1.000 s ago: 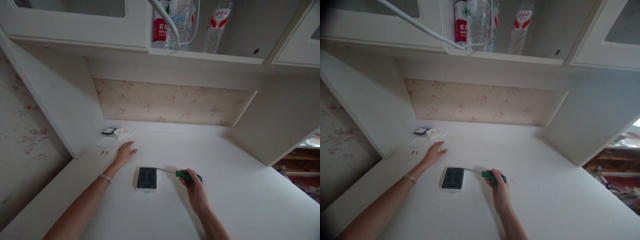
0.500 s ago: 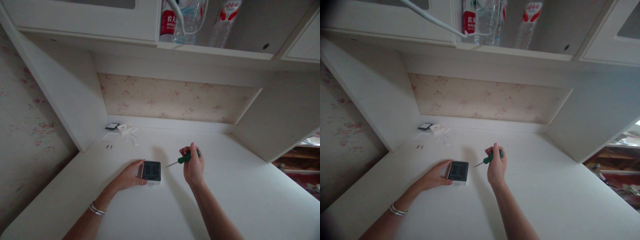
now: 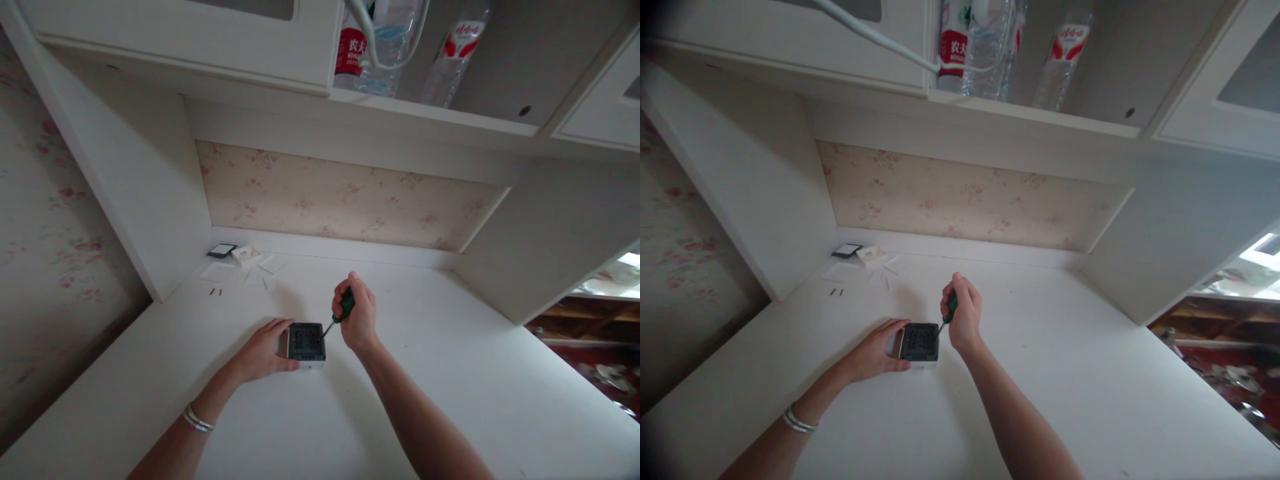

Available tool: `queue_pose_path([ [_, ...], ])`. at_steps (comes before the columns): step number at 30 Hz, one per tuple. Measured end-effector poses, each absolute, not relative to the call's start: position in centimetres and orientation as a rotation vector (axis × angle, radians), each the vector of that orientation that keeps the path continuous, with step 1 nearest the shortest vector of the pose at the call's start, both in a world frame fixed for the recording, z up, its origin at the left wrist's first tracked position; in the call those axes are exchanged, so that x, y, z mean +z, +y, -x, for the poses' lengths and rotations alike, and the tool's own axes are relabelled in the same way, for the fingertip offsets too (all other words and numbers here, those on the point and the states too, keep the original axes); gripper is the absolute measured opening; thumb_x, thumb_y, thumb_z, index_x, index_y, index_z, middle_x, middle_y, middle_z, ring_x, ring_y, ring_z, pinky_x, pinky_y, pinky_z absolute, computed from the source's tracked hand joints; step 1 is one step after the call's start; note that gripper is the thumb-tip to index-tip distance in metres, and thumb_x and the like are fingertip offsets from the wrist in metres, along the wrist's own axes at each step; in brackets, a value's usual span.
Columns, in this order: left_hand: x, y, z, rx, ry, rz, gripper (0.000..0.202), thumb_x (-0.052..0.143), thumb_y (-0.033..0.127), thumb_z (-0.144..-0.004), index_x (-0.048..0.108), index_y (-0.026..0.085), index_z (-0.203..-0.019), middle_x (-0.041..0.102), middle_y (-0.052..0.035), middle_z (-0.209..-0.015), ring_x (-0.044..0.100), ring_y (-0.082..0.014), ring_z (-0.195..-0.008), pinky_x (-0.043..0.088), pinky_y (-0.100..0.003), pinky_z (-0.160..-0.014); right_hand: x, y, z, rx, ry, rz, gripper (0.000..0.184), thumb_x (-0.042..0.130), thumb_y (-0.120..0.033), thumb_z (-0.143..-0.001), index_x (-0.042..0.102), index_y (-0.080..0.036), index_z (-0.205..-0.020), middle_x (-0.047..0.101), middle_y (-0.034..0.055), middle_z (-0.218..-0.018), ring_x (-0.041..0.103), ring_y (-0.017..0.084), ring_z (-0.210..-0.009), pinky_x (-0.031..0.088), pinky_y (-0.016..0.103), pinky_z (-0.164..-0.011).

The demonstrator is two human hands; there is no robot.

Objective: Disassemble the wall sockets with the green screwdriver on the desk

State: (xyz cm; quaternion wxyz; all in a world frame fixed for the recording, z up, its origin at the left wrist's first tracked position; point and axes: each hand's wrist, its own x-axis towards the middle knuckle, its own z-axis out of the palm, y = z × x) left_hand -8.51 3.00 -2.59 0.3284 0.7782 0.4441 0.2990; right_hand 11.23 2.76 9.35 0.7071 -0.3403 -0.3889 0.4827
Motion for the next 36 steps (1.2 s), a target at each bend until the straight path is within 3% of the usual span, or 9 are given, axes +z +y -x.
queue_pose_path([
  [14, -2.3, 3.1, 8.5, 0.776, 1.161, -2.099, 0.083, 0.081, 0.046, -0.054, 0.049, 0.025, -0.128, 0.052, -0.0086, -0.13, 0.049, -0.0293, -0.118, 0.036, -0.039, -0.102, 9.6, 2.9, -10.8, 1.088, -1.035, 0.777, 0.033, 0.059, -0.041, -0.078, 0.048, -0.018, -0.057, 0.047, -0.0056, -0.053, 0.036, 0.005, -0.036, 0.024, 0.021, -0.035],
  [25, -1.7, 2.8, 8.2, 0.787, 1.15, -2.103, 0.074, 0.079, 0.043, -0.057, 0.05, 0.026, -0.123, 0.056, -0.0061, -0.125, 0.052, -0.0282, -0.114, 0.04, -0.039, -0.098, 10.2, 3.0, -8.5, 1.147, -1.483, 0.876, 0.027, 0.055, -0.036, -0.079, 0.048, -0.018, -0.059, 0.046, -0.0054, -0.05, 0.038, 0.008, -0.042, 0.031, 0.022, -0.044],
  [28, -1.9, 2.9, 8.3, 0.781, 1.168, -2.104, 0.077, 0.079, 0.045, -0.056, 0.05, 0.025, -0.124, 0.055, -0.0072, -0.125, 0.052, -0.0294, -0.114, 0.04, -0.04, -0.098, 10.8, 3.4, -8.6, 1.116, -1.595, 0.938, 0.026, 0.05, -0.037, -0.081, 0.05, -0.018, -0.062, 0.051, -0.0033, -0.054, 0.046, 0.009, -0.049, 0.037, 0.022, -0.05],
  [31, -2.1, 3.0, 8.4, 0.781, 1.176, -2.104, 0.08, 0.08, 0.045, -0.054, 0.05, 0.024, -0.125, 0.055, -0.0079, -0.126, 0.051, -0.0301, -0.115, 0.04, -0.04, -0.099, 12.4, 4.0, -9.5, 0.911, -1.835, 1.18, 0.029, 0.045, -0.043, -0.084, 0.058, -0.019, -0.073, 0.061, 0.0015, -0.069, 0.055, 0.013, -0.063, 0.041, 0.024, -0.059],
  [36, -2.3, 3.2, 8.5, 0.753, 1.172, -2.107, 0.082, 0.08, 0.046, -0.053, 0.05, 0.023, -0.126, 0.053, -0.0094, -0.129, 0.049, -0.0306, -0.117, 0.038, -0.041, -0.1, 15.9, 5.0, -11.8, 0.216, -2.245, 1.808, 0.045, 0.044, -0.059, -0.079, 0.067, -0.02, -0.085, 0.069, 0.01, -0.083, 0.061, 0.024, -0.078, 0.042, 0.031, -0.067],
])
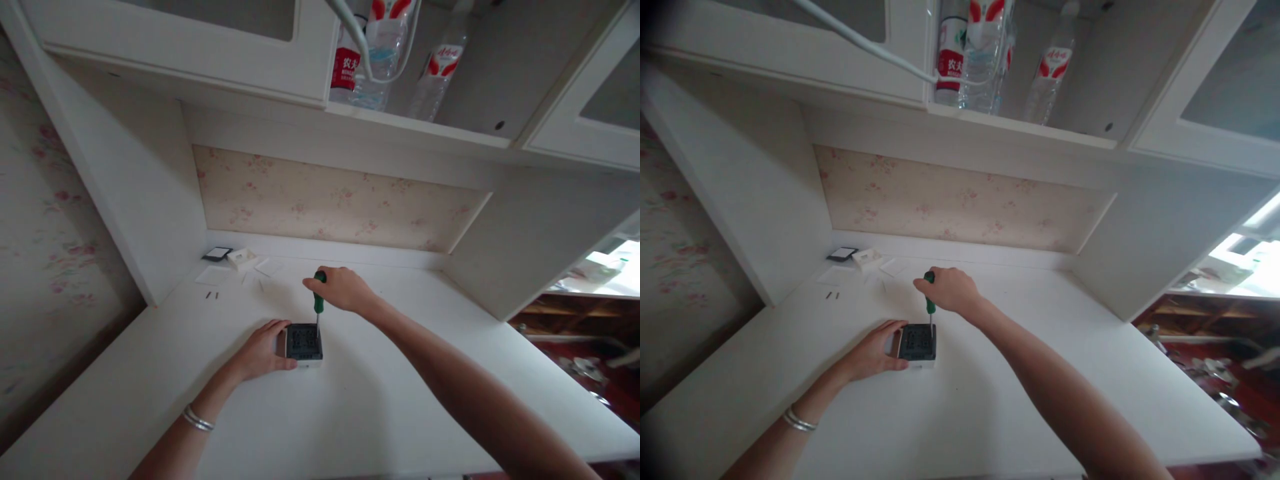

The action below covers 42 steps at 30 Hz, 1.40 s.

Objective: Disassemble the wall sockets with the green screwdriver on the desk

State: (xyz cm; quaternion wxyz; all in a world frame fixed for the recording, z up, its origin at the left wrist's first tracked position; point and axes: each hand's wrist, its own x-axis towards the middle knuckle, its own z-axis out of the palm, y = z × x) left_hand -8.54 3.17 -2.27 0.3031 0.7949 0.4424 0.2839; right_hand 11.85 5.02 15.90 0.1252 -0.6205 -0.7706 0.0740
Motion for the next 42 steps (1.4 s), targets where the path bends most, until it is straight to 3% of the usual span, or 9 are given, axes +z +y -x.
queue_pose_path([
  [4, -2.4, 3.2, 8.6, 0.733, 1.189, -2.094, 0.083, 0.08, 0.046, -0.054, 0.049, 0.022, -0.127, 0.05, -0.011, -0.133, 0.047, -0.031, -0.12, 0.036, -0.041, -0.102, 18.0, 5.2, -12.9, 0.105, -2.516, 1.904, 0.05, 0.046, -0.061, -0.075, 0.07, -0.017, -0.084, 0.07, 0.0128, -0.082, 0.063, 0.025, -0.074, 0.041, 0.03, -0.059],
  [11, -2.1, 2.9, 8.6, 0.772, 1.157, -2.076, 0.08, 0.08, 0.046, -0.054, 0.05, 0.024, -0.125, 0.055, -0.008, -0.127, 0.052, -0.0283, -0.114, 0.041, -0.038, -0.098, 19.8, 4.5, -12.6, 0.592, -2.731, 1.76, 0.041, 0.043, -0.043, -0.08, 0.068, -0.011, -0.082, 0.068, 0.0078, -0.063, 0.058, 0.014, -0.048, 0.041, 0.024, -0.05],
  [15, -1.8, 2.8, 8.6, 0.787, 1.155, -2.077, 0.078, 0.081, 0.044, -0.053, 0.052, 0.024, -0.123, 0.056, -0.0073, -0.125, 0.053, -0.0278, -0.114, 0.04, -0.037, -0.099, 20.7, 4.4, -12.4, 0.578, -2.867, 1.667, 0.038, 0.046, -0.044, -0.08, 0.065, -0.012, -0.089, 0.069, 0.0072, -0.067, 0.059, 0.015, -0.053, 0.038, 0.024, -0.049],
  [21, -1.6, 2.7, 8.6, 0.786, 1.146, -2.068, 0.081, 0.08, 0.045, -0.054, 0.051, 0.023, -0.126, 0.056, -0.0075, -0.126, 0.053, -0.0275, -0.114, 0.04, -0.037, -0.099, 21.8, 4.3, -12.2, 0.35, -3.183, 1.358, 0.031, 0.056, -0.034, -0.078, 0.061, -0.019, -0.104, 0.068, 0.0082, -0.096, 0.061, 0.019, -0.08, 0.037, 0.024, -0.057],
  [25, -1.7, 2.8, 8.7, 0.773, 1.149, -2.065, 0.081, 0.079, 0.045, -0.055, 0.05, 0.022, -0.127, 0.055, -0.0079, -0.128, 0.052, -0.0276, -0.115, 0.04, -0.037, -0.099, 21.4, 4.6, -12.0, 0.419, -3.108, 1.57, 0.048, 0.053, -0.051, -0.079, 0.058, -0.019, -0.115, 0.07, 0.0081, -0.087, 0.063, 0.02, -0.071, 0.041, 0.027, -0.059],
  [29, -1.7, 2.8, 8.6, 0.749, 1.17, -2.064, 0.083, 0.079, 0.047, -0.055, 0.049, 0.022, -0.128, 0.052, -0.0086, -0.131, 0.05, -0.0274, -0.118, 0.039, -0.035, -0.101, 20.5, 4.9, -11.7, 0.138, -2.968, 1.881, 0.065, 0.034, -0.064, -0.083, 0.068, -0.011, -0.098, 0.069, 0.0161, -0.077, 0.064, 0.026, -0.069, 0.042, 0.034, -0.06],
  [33, -1.5, 2.7, 8.6, 0.751, 1.161, -2.07, 0.081, 0.079, 0.045, -0.055, 0.05, 0.023, -0.127, 0.054, -0.0081, -0.128, 0.052, -0.0274, -0.115, 0.04, -0.035, -0.1, 20.3, 4.9, -11.8, -0.078, -3.063, 1.655, 0.049, 0.041, -0.051, -0.085, 0.068, -0.011, -0.095, 0.068, 0.0199, -0.09, 0.063, 0.028, -0.08, 0.04, 0.033, -0.062],
  [38, -1.3, 2.8, 8.6, 0.749, 1.145, -2.069, 0.08, 0.08, 0.042, -0.055, 0.051, 0.024, -0.127, 0.055, -0.008, -0.127, 0.053, -0.0281, -0.114, 0.041, -0.036, -0.098, 20.8, 4.8, -12.3, 0.08, -3.222, 1.298, 0.032, 0.058, -0.039, -0.078, 0.062, -0.019, -0.103, 0.068, 0.0107, -0.094, 0.061, 0.023, -0.082, 0.038, 0.028, -0.062],
  [42, -1.4, 2.7, 8.5, 0.761, 1.154, -2.06, 0.081, 0.08, 0.043, -0.054, 0.05, 0.022, -0.127, 0.054, -0.0084, -0.128, 0.052, -0.0282, -0.115, 0.041, -0.037, -0.099, 20.6, 4.7, -12.1, 0.143, -3.101, 1.463, 0.043, 0.054, -0.055, -0.079, 0.062, -0.02, -0.103, 0.068, 0.0104, -0.09, 0.061, 0.023, -0.079, 0.04, 0.029, -0.063],
])
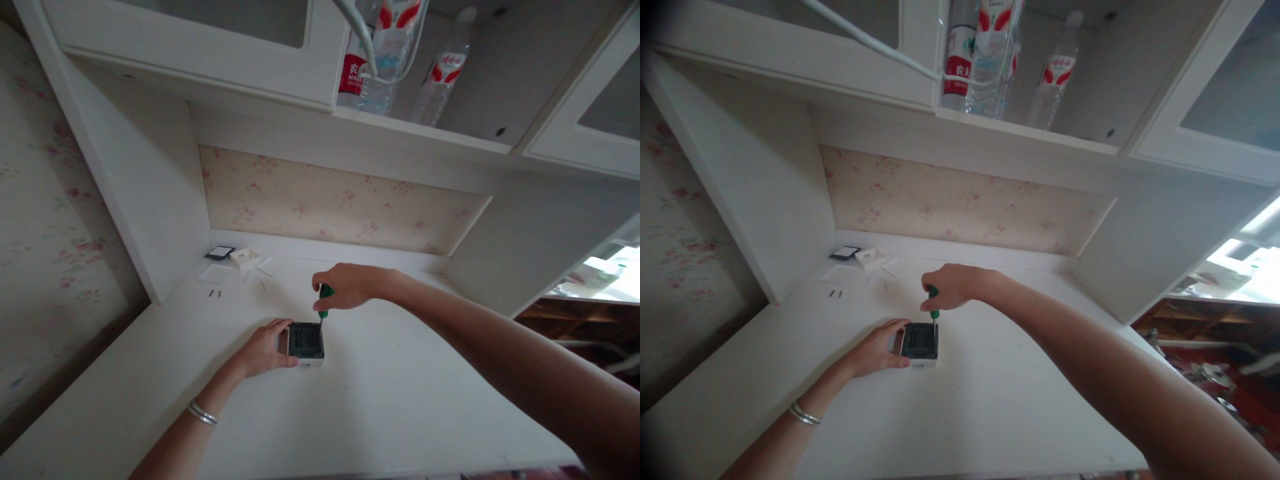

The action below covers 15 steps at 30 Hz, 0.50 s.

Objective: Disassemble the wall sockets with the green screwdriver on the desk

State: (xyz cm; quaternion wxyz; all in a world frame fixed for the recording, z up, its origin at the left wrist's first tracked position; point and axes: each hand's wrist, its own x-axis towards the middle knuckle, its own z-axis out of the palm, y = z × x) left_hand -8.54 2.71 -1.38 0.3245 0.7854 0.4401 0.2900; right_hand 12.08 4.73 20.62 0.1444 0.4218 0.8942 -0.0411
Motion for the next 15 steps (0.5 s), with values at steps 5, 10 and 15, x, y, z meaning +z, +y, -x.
queue_pose_path([
  [5, -1.37, 2.64, 8.47, 0.778, 1.153, -2.069, 0.08, 0.08, 0.042, -0.054, 0.05, 0.022, -0.126, 0.055, -0.0072, -0.128, 0.053, -0.0268, -0.114, 0.041, -0.036, -0.099, 20.32, 4.87, -11.99, 0.076, 2.466, -1.414, 0.055, 0.034, -0.059, -0.086, 0.066, -0.014, -0.092, 0.067, 0.0183, -0.087, 0.062, 0.028, -0.077, 0.039, 0.034, -0.061],
  [10, -1.41, 2.86, 8.55, 0.757, 1.151, -2.094, 0.08, 0.08, 0.042, -0.054, 0.051, 0.022, -0.126, 0.056, -0.0076, -0.126, 0.053, -0.0273, -0.114, 0.041, -0.035, -0.099, 20.78, 4.81, -12.43, -0.059, 2.64, -1.043, 0.03, 0.057, -0.039, -0.079, 0.062, -0.019, -0.101, 0.067, 0.0106, -0.092, 0.061, 0.022, -0.082, 0.039, 0.028, -0.065],
  [15, -1.55, 2.95, 8.57, 0.759, 1.151, -2.087, 0.081, 0.08, 0.044, -0.054, 0.051, 0.023, -0.127, 0.055, -0.0079, -0.127, 0.052, -0.0282, -0.115, 0.041, -0.036, -0.099, 20.68, 4.43, -12.0, -0.085, 2.525, -1.328, 0.049, 0.048, -0.059, -0.08, 0.062, -0.019, -0.104, 0.068, 0.0129, -0.09, 0.061, 0.024, -0.077, 0.04, 0.031, -0.062],
])
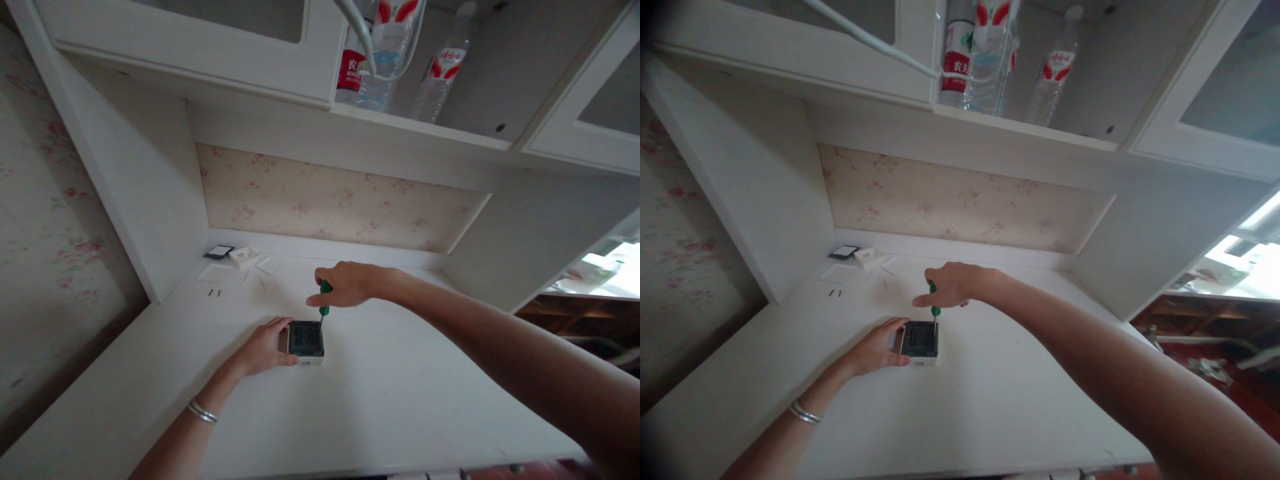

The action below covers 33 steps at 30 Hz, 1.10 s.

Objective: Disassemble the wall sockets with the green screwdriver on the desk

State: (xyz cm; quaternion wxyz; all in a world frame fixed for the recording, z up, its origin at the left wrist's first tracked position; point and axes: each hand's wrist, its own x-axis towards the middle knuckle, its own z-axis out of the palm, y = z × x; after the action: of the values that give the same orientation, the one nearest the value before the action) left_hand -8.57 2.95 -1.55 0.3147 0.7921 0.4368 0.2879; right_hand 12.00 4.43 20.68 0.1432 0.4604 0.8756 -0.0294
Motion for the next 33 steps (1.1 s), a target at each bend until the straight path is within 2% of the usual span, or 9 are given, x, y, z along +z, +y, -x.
queue_pose_path([
  [3, -1.7, 2.9, 8.6, 0.754, 1.15, -2.081, 0.08, 0.08, 0.044, -0.056, 0.05, 0.022, -0.127, 0.054, -0.0086, -0.129, 0.051, -0.028, -0.117, 0.039, -0.037, -0.101, 20.6, 4.6, -11.9, 0.044, 2.45, -1.439, 0.052, 0.035, -0.057, -0.086, 0.065, -0.016, -0.095, 0.067, 0.0174, -0.09, 0.062, 0.028, -0.079, 0.041, 0.034, -0.062],
  [7, -1.8, 2.9, 8.6, 0.737, 1.161, -2.076, 0.081, 0.079, 0.044, -0.056, 0.049, 0.023, -0.128, 0.052, -0.0083, -0.131, 0.05, -0.0276, -0.118, 0.039, -0.037, -0.102, 20.7, 5.0, -12.3, -0.08, 2.596, -1.133, 0.033, 0.052, -0.041, -0.081, 0.061, -0.021, -0.106, 0.068, 0.011, -0.096, 0.061, 0.023, -0.083, 0.041, 0.03, -0.065],
  [10, -1.8, 2.9, 8.6, 0.732, 1.176, -2.083, 0.082, 0.079, 0.044, -0.056, 0.047, 0.023, -0.129, 0.052, -0.008, -0.13, 0.05, -0.0275, -0.118, 0.039, -0.037, -0.101, 20.6, 5.0, -12.2, -0.101, 2.542, -1.251, 0.045, 0.057, -0.051, -0.076, 0.057, -0.022, -0.111, 0.068, 0.01, -0.094, 0.062, 0.023, -0.079, 0.041, 0.03, -0.063],
  [13, -1.8, 2.9, 8.6, 0.744, 1.167, -2.101, 0.082, 0.078, 0.046, -0.057, 0.048, 0.022, -0.129, 0.053, -0.0081, -0.13, 0.05, -0.027, -0.117, 0.039, -0.036, -0.101, 20.4, 4.9, -11.9, 0.025, 2.463, -1.431, 0.049, 0.042, -0.057, -0.083, 0.062, -0.017, -0.102, 0.067, 0.0148, -0.087, 0.062, 0.026, -0.076, 0.041, 0.033, -0.062],
  [18, -1.5, 2.8, 8.5, 0.749, 1.146, -2.109, 0.079, 0.078, 0.044, -0.057, 0.05, 0.023, -0.128, 0.055, -0.0081, -0.127, 0.051, -0.0281, -0.116, 0.04, -0.037, -0.1, 20.5, 5.2, -11.9, -0.078, 2.655, -1.073, 0.03, 0.055, -0.035, -0.079, 0.06, -0.019, -0.104, 0.066, 0.012, -0.097, 0.061, 0.023, -0.084, 0.041, 0.029, -0.065],
  [23, -1.3, 2.6, 8.5, 0.754, 1.16, -2.089, 0.08, 0.078, 0.043, -0.056, 0.049, 0.023, -0.128, 0.054, -0.008, -0.128, 0.052, -0.0281, -0.116, 0.041, -0.037, -0.099, 20.1, 5.3, -11.8, -0.068, 2.621, -1.248, 0.04, 0.046, -0.049, -0.084, 0.061, -0.017, -0.104, 0.067, 0.012, -0.09, 0.061, 0.023, -0.079, 0.041, 0.03, -0.064],
  [28, -1.5, 2.7, 8.6, 0.754, 1.158, -2.113, 0.081, 0.079, 0.045, -0.056, 0.049, 0.023, -0.129, 0.054, -0.0081, -0.128, 0.052, -0.0278, -0.116, 0.04, -0.035, -0.099, 20.0, 5.4, -11.8, -0.118, 2.738, -0.992, 0.024, 0.053, -0.026, -0.079, 0.063, -0.017, -0.1, 0.064, 0.0114, -0.104, 0.059, 0.021, -0.09, 0.042, 0.027, -0.072],
  [30, -1.6, 2.8, 8.6, 0.756, 1.151, -2.118, 0.082, 0.078, 0.045, -0.057, 0.048, 0.023, -0.13, 0.054, -0.0079, -0.129, 0.051, -0.0275, -0.116, 0.04, -0.035, -0.099, 19.9, 5.4, -11.9, -0.147, 2.714, -1.019, 0.033, 0.059, -0.033, -0.077, 0.06, -0.017, -0.105, 0.062, 0.0124, -0.107, 0.059, 0.023, -0.091, 0.043, 0.028, -0.072],
  [33, -1.8, 2.9, 8.7, 0.766, 1.154, -2.118, 0.082, 0.078, 0.046, -0.057, 0.048, 0.023, -0.13, 0.054, -0.0079, -0.129, 0.051, -0.0278, -0.117, 0.039, -0.036, -0.1, 19.6, 5.4, -11.7, -0.067, 2.649, -1.257, 0.045, 0.047, -0.049, -0.084, 0.058, -0.015, -0.111, 0.064, 0.0148, -0.102, 0.06, 0.027, -0.089, 0.044, 0.033, -0.071],
])
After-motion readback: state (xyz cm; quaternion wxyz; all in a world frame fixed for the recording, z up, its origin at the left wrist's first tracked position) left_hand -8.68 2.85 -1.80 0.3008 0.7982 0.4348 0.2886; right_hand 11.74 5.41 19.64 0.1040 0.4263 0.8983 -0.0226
